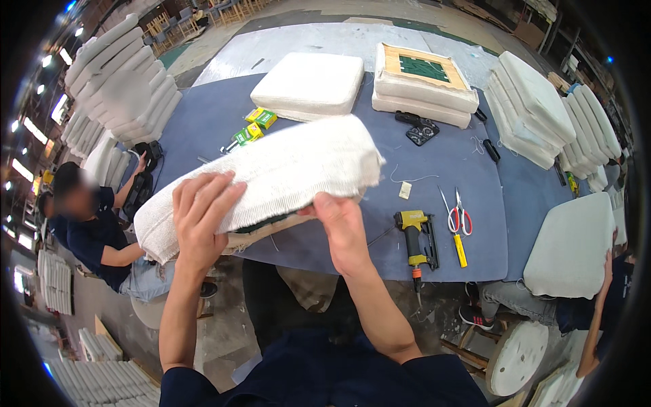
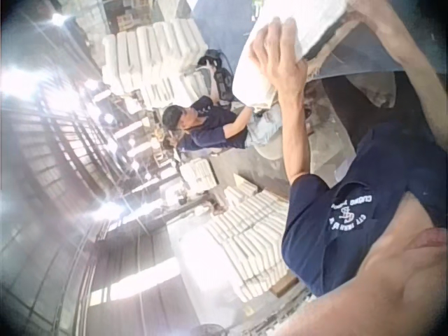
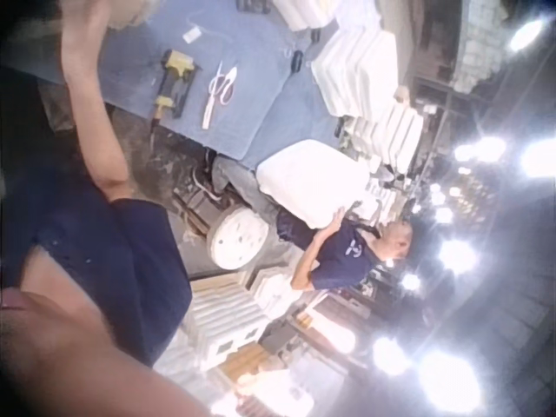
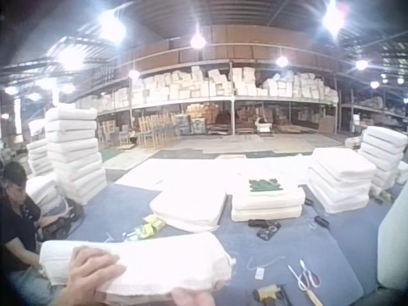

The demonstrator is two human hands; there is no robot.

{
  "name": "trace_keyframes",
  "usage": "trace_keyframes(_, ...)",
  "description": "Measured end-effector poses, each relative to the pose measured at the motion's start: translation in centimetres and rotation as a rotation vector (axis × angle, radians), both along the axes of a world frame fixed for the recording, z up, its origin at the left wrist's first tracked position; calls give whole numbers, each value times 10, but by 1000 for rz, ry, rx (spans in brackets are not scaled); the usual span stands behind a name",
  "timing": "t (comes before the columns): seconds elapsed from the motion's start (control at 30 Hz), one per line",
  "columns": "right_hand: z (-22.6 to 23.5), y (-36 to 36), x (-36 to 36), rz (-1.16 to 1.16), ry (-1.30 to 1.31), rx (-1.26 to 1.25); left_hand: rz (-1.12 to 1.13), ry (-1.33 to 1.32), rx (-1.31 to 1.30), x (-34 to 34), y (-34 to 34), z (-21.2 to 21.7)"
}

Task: The person wraps white fabric around foam cushion blocks and secures it using a staple gun. They trim excess fabric with scissors and flip the cushions to work on different sides. Other workers are visible nearby handling similar materials.

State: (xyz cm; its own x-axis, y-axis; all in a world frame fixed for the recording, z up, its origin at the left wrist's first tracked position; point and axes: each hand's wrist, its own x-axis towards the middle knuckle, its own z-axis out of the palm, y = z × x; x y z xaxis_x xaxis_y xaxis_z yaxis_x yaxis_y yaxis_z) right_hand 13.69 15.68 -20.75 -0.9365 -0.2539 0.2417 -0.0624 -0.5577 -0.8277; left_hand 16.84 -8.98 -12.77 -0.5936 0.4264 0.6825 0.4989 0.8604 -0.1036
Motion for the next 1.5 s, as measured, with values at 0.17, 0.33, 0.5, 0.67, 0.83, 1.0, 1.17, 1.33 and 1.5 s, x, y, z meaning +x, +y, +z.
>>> trace_keyframes(0.17,11,3,-3,-319,-221,-62,114,-268,-41,-3,28,28)
trace_keyframes(0.33,43,-3,-23,-401,-303,-176,163,-299,-175,-38,94,41)
trace_keyframes(0.5,39,-3,-25,-471,-261,-114,126,-241,-105,-69,105,15)
trace_keyframes(0.67,-2,-4,-26,-567,-126,-9,13,-85,-68,-75,90,-7)
trace_keyframes(0.83,-46,0,-71,-461,-97,-41,-45,-177,-135,-87,97,17)
trace_keyframes(1.0,-25,-9,-76,-483,-90,-36,-121,-429,-119,-135,95,54)
trace_keyframes(1.17,-46,1,-90,-411,-119,62,-29,-421,-250,-153,118,29)
trace_keyframes(1.33,-64,68,-64,-429,46,776,4,-318,-287,-145,124,18)
trace_keyframes(1.5,-218,152,-6,-791,-288,1882,-2,-338,-313,-142,128,21)
